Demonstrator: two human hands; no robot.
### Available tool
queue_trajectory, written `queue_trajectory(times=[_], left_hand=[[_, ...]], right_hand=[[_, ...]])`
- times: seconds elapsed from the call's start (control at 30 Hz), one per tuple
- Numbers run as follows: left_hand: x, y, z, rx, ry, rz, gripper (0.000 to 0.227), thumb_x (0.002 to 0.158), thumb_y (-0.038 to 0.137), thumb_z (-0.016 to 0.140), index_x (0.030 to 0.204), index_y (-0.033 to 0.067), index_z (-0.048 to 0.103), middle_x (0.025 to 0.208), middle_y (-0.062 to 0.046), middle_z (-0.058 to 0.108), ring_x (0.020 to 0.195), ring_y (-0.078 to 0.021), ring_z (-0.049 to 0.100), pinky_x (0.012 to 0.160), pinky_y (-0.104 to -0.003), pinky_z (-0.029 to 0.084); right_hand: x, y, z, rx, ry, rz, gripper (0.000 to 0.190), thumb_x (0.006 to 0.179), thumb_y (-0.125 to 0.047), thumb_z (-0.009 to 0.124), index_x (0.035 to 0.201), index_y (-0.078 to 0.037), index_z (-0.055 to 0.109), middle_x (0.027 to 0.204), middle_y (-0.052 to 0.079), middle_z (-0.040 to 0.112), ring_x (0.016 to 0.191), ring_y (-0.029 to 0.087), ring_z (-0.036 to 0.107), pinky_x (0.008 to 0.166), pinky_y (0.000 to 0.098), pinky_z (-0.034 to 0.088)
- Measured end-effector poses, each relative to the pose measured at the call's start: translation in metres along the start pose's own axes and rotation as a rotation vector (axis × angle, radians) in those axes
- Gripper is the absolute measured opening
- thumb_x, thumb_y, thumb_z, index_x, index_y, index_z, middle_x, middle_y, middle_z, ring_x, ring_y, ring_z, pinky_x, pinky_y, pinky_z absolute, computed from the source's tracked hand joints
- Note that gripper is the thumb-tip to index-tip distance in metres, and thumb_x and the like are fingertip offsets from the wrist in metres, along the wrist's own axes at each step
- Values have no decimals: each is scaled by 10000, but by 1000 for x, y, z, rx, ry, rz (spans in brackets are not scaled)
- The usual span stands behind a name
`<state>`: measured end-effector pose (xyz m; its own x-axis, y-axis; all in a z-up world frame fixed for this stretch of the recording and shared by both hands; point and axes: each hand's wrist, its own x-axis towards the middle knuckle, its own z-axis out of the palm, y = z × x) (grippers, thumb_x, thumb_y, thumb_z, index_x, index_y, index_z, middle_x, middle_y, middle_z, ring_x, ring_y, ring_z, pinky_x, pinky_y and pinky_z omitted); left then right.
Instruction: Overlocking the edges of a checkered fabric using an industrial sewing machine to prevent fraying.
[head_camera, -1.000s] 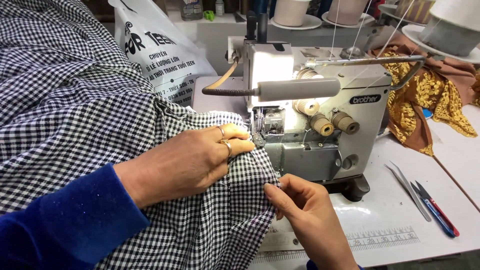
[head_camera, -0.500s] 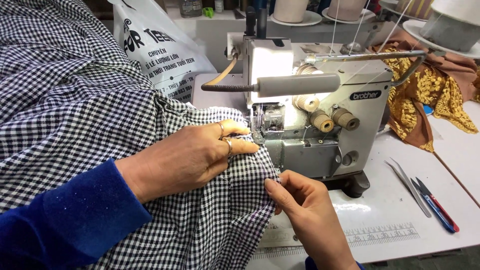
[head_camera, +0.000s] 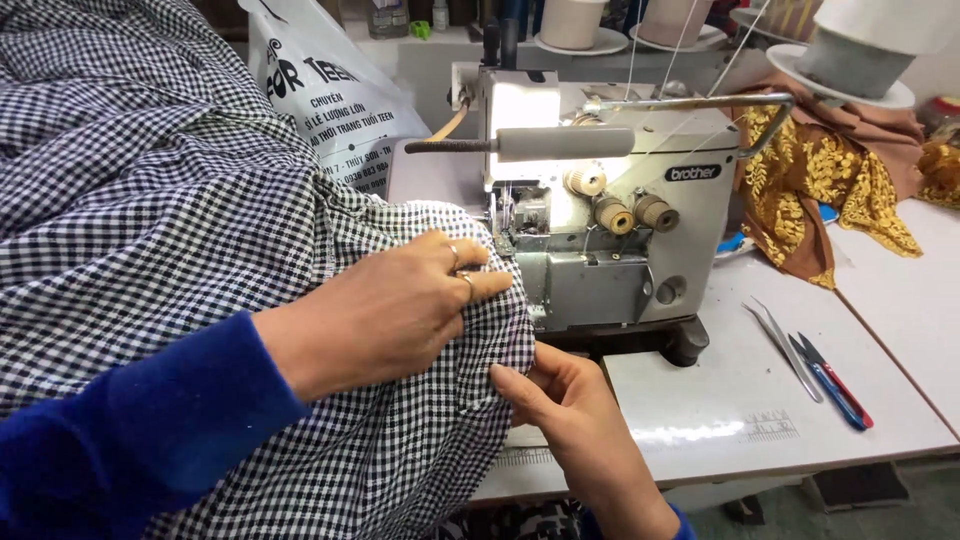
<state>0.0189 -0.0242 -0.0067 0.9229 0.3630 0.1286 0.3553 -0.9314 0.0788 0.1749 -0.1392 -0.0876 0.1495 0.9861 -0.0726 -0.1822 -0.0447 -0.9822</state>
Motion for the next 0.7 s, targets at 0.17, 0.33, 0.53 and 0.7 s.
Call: queue_trajectory(times=[0.17,0.33,0.53,0.7], left_hand=[[-7,0,-6,-152,16,15,507,876,128,437,1377,118,511,1373,-178,485,1239,-307,467,1026,-451,362],[-5,-1,-9,-200,-42,-54,530,874,139,446,1401,170,494,1418,-158,440,1229,-289,478,1005,-427,402],[-4,-6,-11,-220,-74,-81,533,869,143,435,1395,181,504,1430,-148,428,1082,-238,581,932,-400,461],[-4,-10,-11,-235,-82,-96,529,870,149,444,1391,216,508,1442,-117,427,918,-191,622,847,-369,501]], right_hand=[[-6,-9,2,41,-38,-3,171,865,-126,644,886,34,700,781,93,708,685,174,634,582,301,501],[-6,-13,3,51,-10,58,186,865,-104,639,920,60,706,806,126,726,711,200,652,606,312,517],[-2,-8,3,49,-16,30,170,864,-105,650,899,52,704,778,113,726,681,177,647,586,296,508],[-1,-7,3,60,-15,26,174,873,-100,643,920,54,709,786,100,712,695,162,625,598,293,492]])
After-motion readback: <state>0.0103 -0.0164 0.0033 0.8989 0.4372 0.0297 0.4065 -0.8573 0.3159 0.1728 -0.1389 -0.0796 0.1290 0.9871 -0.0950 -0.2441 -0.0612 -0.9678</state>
